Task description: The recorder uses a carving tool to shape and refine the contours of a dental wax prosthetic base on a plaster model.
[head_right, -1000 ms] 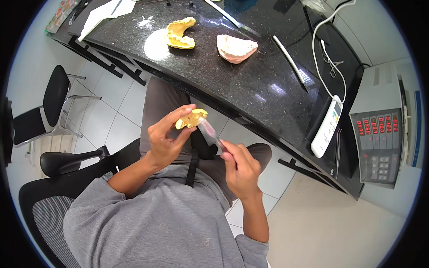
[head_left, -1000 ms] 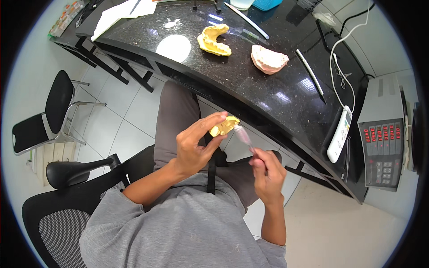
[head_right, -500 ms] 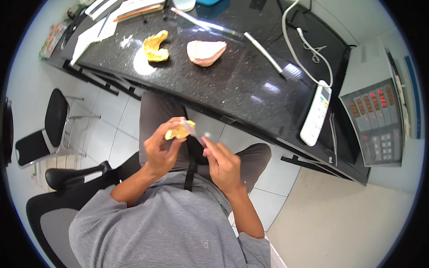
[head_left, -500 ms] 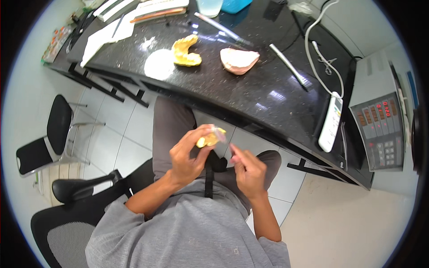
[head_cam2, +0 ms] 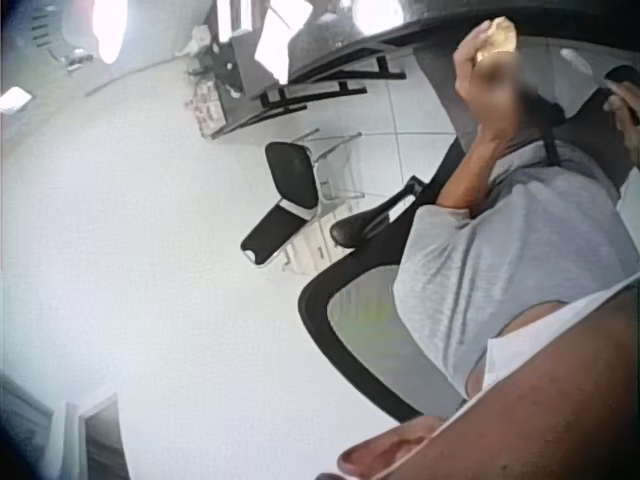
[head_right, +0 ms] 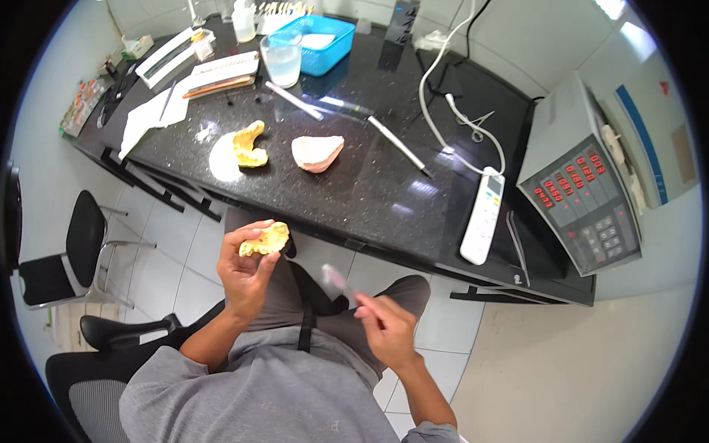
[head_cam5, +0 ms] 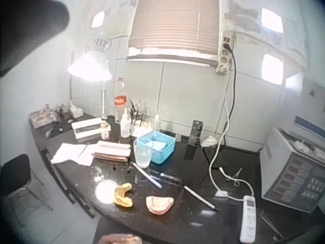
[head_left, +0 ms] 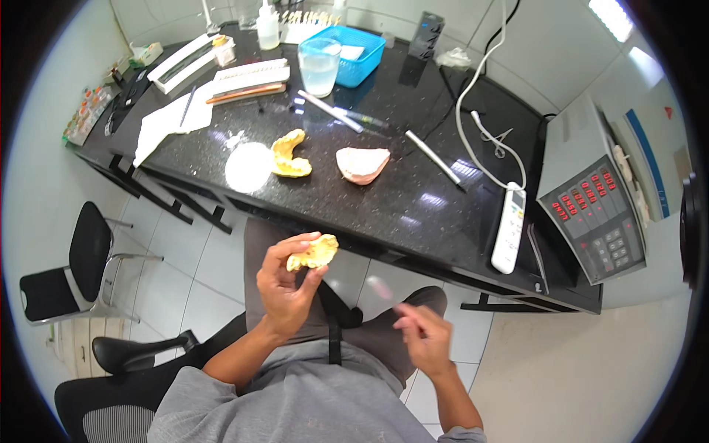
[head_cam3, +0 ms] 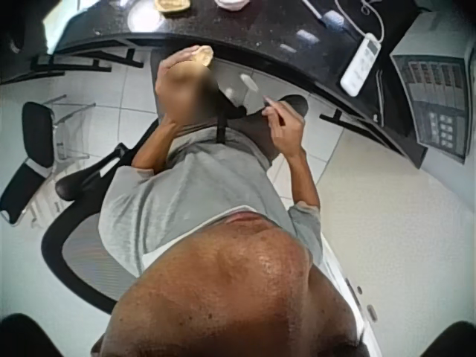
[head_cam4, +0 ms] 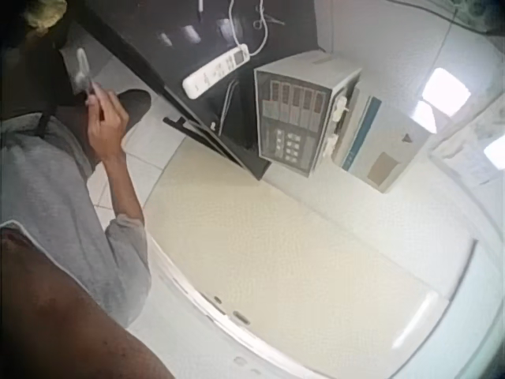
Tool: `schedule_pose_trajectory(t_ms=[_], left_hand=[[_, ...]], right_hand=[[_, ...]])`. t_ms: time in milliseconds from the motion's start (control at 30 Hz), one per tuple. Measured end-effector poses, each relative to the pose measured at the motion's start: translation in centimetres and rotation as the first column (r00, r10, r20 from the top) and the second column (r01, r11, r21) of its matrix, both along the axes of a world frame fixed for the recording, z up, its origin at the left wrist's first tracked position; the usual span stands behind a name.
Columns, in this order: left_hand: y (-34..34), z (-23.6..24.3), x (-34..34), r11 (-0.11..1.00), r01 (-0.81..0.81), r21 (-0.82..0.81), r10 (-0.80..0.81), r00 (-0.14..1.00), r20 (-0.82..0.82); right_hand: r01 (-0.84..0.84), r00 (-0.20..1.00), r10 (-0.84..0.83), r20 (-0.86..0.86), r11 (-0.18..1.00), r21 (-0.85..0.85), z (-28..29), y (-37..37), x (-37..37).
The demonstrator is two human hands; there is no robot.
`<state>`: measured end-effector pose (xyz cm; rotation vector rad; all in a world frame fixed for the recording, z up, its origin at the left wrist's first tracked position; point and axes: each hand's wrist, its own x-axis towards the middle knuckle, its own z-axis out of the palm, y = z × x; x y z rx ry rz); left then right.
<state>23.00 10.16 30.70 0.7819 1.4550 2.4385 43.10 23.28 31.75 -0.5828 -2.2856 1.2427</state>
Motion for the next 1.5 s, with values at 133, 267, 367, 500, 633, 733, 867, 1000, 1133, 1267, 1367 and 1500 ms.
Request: schedule_pose_trajectory(t_ms=[133,267,367,500,633,733,867,1000,1133,1267,1367,1500], left_hand=[[0.1,0.4,-2.1,0.981,-0.088,-0.173,0.013,0.919,-0.395],[3.1,4.6,-1.7,0.942,-0.097,-0.321,-0.105,0.824,-0.556],[6.1,6.8,-1.4,0.934,-0.117,-0.337,-0.142,0.745,-0.651],[8.3,6.9,-2.1,0.919,-0.089,-0.383,-0.218,0.696,-0.684],[9.8,6.6,-2.9,0.895,-0.06,-0.442,-0.313,0.621,-0.718],[9.8,6.1,-5.5,0.888,-0.072,-0.454,-0.369,0.477,-0.798],[10.9,6.5,-4.4,0.886,-0.019,-0.463,-0.343,0.644,-0.684],[13.2,6.7,-2.7,0.879,0.123,-0.46,-0.442,0.574,-0.689],[9.6,6.6,-6.2,0.824,-0.093,-0.559,-0.377,0.647,-0.663],[11.1,6.0,-4.5,0.907,-0.014,-0.421,-0.315,0.64,-0.701],[12.3,6.3,-2.6,0.917,0.075,-0.392,-0.346,0.639,-0.688],[9.5,6.1,-4.7,0.893,-0.116,-0.435,-0.265,0.644,-0.717]], right_hand=[[0.199,0.949,-0.077,-0.306,0.898,0.392,7.2,4.7,-4.1],[0.184,0.98,-0.11,-0.168,0.831,0.526,9.2,9.8,-9.0],[0.156,0.988,-0.114,-0.106,0.697,0.7,8.2,12.3,-10.9],[0.038,0.992,-0.117,0.051,0.654,0.756,7.5,12.3,-10.9],[0.104,0.985,0.051,-0.164,0.579,0.809,14.0,7.1,-7.7],[0.054,0.913,0.359,-0.195,0.367,0.928,19.3,1.1,-7.4],[-0.053,0.997,-0.03,0.071,0.406,0.912,23.5,-5.1,-6.2],[-0.017,0.994,-0.093,0.049,0.318,0.948,20.5,-1.6,-2.9],[-0.05,0.998,0.058,0.035,0.282,0.958,20.2,-4.0,-8.8],[-0.204,0.931,0.357,0.075,0.339,0.918,22.2,-2.2,-7.7],[-0.522,0.845,0.523,0.112,0.761,0.385,22.1,2.7,-1.5],[0.115,0.991,-0.054,-0.125,0.831,0.545,14.2,7.2,-2.6]])
